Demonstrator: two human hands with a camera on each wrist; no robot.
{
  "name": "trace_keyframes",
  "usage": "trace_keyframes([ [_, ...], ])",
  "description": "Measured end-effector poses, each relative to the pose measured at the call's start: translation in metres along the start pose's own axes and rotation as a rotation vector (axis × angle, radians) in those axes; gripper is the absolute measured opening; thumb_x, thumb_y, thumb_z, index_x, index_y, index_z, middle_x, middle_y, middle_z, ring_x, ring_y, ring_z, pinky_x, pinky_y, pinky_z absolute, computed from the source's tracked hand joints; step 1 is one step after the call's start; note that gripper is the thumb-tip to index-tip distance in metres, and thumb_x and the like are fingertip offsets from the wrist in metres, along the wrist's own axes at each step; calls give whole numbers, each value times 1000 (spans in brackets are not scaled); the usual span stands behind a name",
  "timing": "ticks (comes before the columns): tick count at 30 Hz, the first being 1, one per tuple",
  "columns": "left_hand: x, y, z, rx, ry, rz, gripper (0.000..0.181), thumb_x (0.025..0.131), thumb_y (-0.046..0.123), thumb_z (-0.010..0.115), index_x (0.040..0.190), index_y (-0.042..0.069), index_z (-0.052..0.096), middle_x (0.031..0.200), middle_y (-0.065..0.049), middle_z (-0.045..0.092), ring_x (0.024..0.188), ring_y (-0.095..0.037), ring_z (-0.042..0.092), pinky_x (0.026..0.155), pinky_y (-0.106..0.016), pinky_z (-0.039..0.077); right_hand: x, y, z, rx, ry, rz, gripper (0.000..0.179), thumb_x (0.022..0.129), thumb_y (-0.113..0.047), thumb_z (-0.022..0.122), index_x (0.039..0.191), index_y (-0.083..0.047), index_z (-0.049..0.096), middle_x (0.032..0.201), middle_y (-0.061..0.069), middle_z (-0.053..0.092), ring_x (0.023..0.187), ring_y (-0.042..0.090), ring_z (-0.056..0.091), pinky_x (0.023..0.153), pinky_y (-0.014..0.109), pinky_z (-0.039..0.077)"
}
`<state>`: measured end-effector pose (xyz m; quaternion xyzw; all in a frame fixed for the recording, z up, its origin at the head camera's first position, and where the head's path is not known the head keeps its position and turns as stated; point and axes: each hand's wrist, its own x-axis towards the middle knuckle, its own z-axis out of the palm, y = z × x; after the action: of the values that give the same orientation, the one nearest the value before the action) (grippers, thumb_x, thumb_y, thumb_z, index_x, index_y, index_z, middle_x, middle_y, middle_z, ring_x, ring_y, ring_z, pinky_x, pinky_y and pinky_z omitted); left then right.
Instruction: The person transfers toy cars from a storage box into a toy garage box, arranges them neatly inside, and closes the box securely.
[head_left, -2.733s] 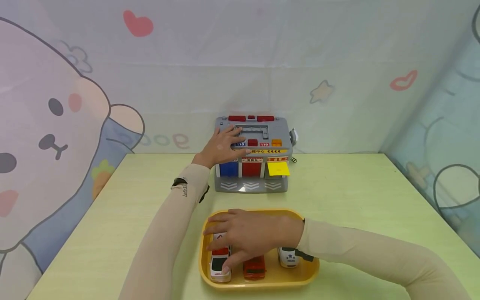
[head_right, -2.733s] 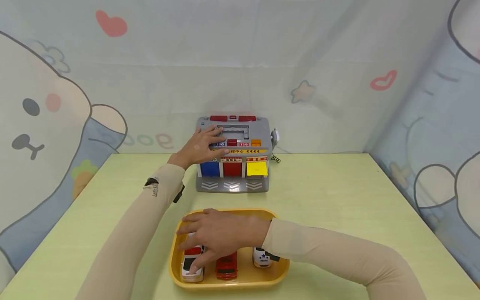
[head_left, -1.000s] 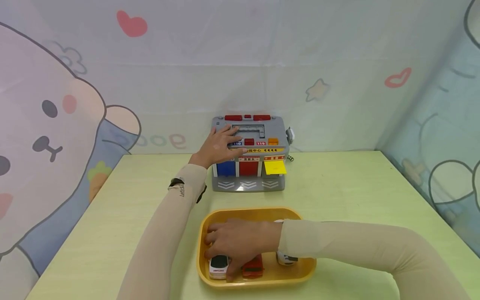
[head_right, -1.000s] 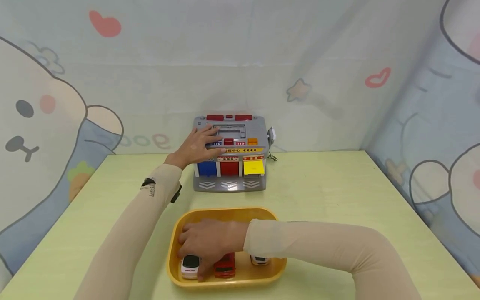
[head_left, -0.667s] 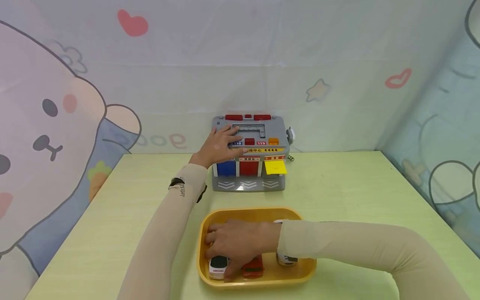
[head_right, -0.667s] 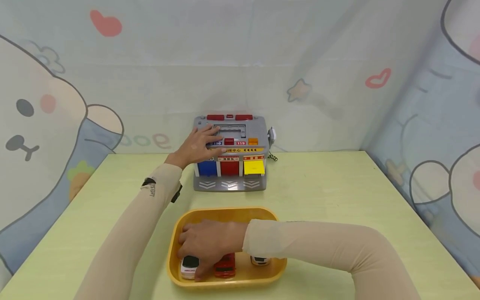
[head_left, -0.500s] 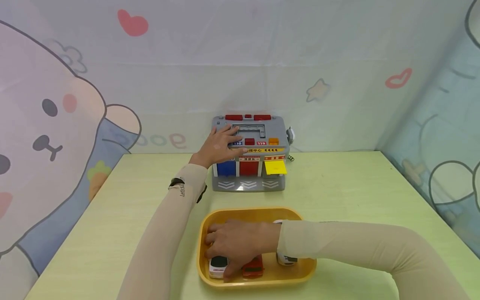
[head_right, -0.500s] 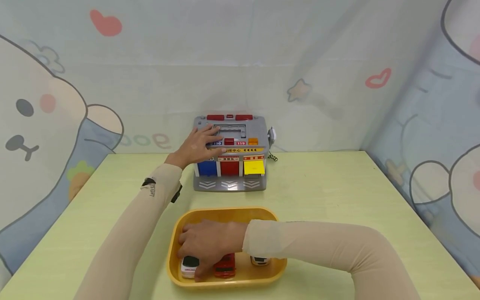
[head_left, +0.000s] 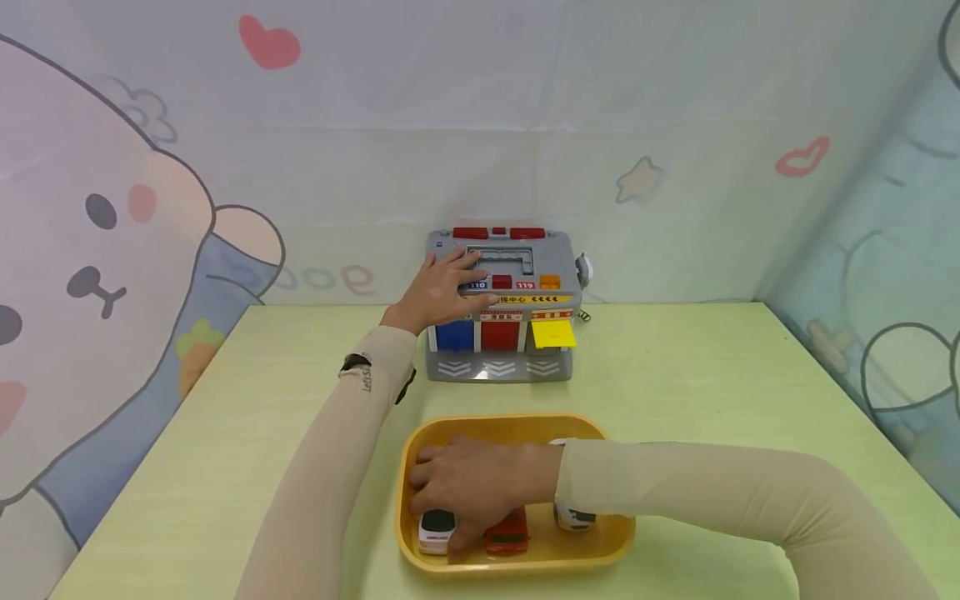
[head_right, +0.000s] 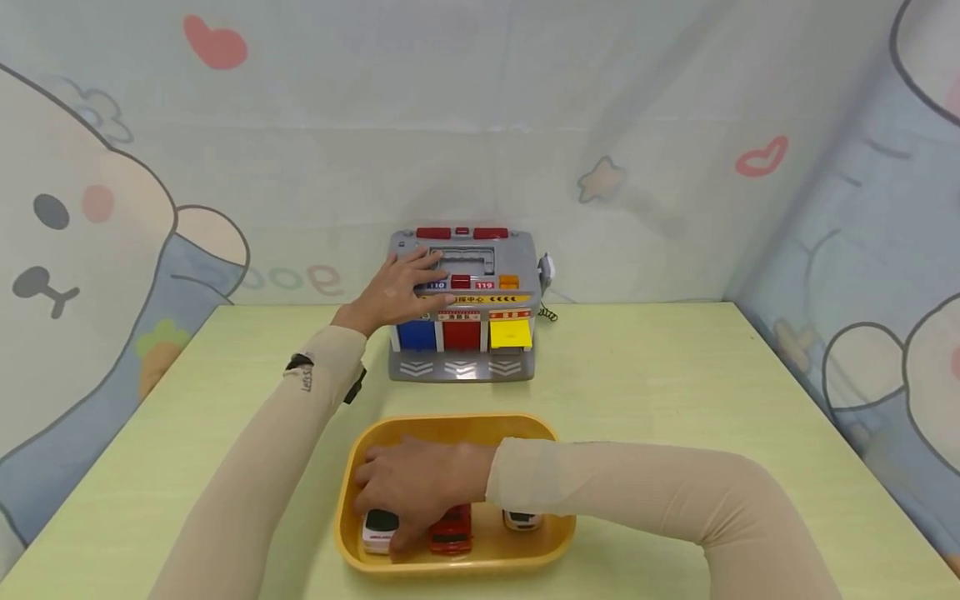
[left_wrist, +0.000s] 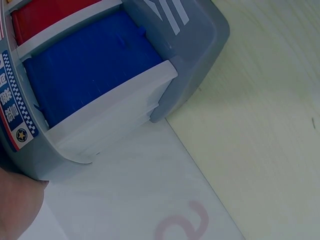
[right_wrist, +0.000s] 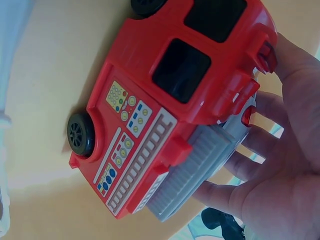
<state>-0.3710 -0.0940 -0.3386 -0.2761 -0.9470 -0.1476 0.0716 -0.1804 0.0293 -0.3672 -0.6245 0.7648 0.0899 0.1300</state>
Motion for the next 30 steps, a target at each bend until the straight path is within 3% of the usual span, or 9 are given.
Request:
trace_keyframes([
  [8, 1, 0, 0, 8, -1, -2, 63, 95, 57, 55, 145, 19, 55, 163, -5, 34, 156, -27, 19, 125, -59, 3, 0, -1, 0, -47, 11, 3, 58, 80, -59, 75, 131, -33, 63, 126, -11, 60, 116, 9, 47, 84, 20, 44],
  [30, -1, 1, -1, 6, -7, -3, 63, 95, 56, 55, 145, 18, 55, 163, -5, 33, 156, -27, 18, 125, -59, 3, -1, -1, -2, -54, 40, 26, 59, 79, -58, 76, 130, -32, 64, 128, -14, 62, 120, 11, 49, 94, 37, 48],
])
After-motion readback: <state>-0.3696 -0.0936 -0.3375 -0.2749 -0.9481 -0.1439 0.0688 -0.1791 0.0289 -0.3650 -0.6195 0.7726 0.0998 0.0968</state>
